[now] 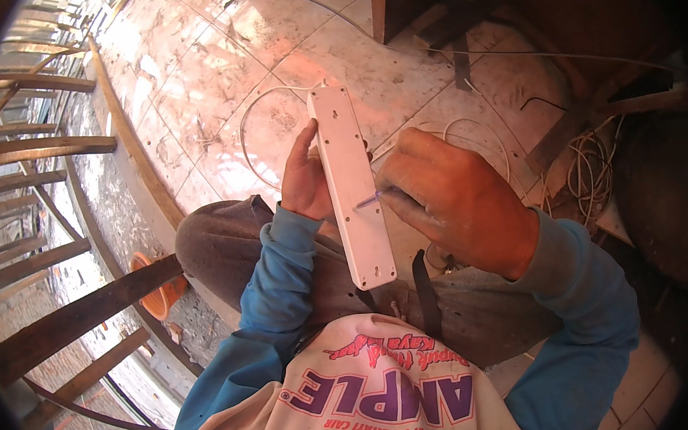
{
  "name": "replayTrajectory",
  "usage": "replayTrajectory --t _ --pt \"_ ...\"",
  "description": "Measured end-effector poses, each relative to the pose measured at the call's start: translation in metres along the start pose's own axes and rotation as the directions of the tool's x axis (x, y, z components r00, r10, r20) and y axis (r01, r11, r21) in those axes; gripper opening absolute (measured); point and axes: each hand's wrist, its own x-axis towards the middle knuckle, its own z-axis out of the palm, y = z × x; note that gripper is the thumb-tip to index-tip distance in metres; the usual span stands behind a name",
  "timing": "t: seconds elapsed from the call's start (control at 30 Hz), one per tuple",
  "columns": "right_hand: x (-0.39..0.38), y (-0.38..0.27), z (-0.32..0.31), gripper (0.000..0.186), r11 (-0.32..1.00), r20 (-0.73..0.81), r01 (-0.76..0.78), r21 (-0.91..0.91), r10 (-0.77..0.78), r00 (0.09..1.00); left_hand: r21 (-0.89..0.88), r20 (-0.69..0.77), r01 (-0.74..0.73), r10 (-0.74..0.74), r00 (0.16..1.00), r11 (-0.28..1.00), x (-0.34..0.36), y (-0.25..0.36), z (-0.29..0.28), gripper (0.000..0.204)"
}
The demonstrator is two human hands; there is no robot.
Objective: The person unscrews the back cover of a power strip using a screwdriver, removes the cover, and handles the internal electrical wiring.
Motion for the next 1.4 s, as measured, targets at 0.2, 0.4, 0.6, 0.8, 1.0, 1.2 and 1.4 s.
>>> replayTrajectory --t 0.2,0.4,0.6,0.8,1.0,1.2,1.4 --pt "-0.002 0.005 -0.004 0.016 1.0 -0.02 -0.015 -0.025 0.014 1.0 0.14 0.006 -0.003 0.002 1.0 0.99 -0.004 -0.009 0.015 0.065" --pt "0.002 0.011 -0.015 0.016 0.999 -0.096 -0.02 -0.038 0.016 0.995 0.144 -0.059 0.04 -0.032 0.998 0.989 -0.006 -0.024 0.021 0.06" --pt "-0.004 0.001 -0.023 0.014 0.998 0.006 -0.054 0.04 0.054 0.999 0.12 0.026 -0.021 0.018 0.999 0.993 -0.001 -0.012 0.01 0.06" --pt "-0.007 -0.006 -0.016 0.014 0.998 0.081 -0.037 0.046 0.033 0.996 0.119 0.036 -0.207 0.205 0.978 0.971 -0.003 -0.008 0.026 0.06" --pt "-0.008 -0.01 -0.002 0.015 0.997 0.065 0.023 0.077 -0.028 0.997 0.095 0.065 -0.275 0.27 0.961 0.957 -0.001 -0.006 0.022 0.06" --pt "-0.011 -0.016 0.006 0.013 0.999 0.086 0.043 0.001 -0.043 0.995 0.009 0.072 -0.27 0.268 0.961 0.963 -0.004 -0.002 0.015 0.056" --pt "-0.021 -0.017 0.014 0.017 0.959 0.215 -0.157 -0.234 0.208 0.954 0.296 -0.006 -0.488 0.512 0.859 0.821 0.005 -0.003 0.003 0.054"
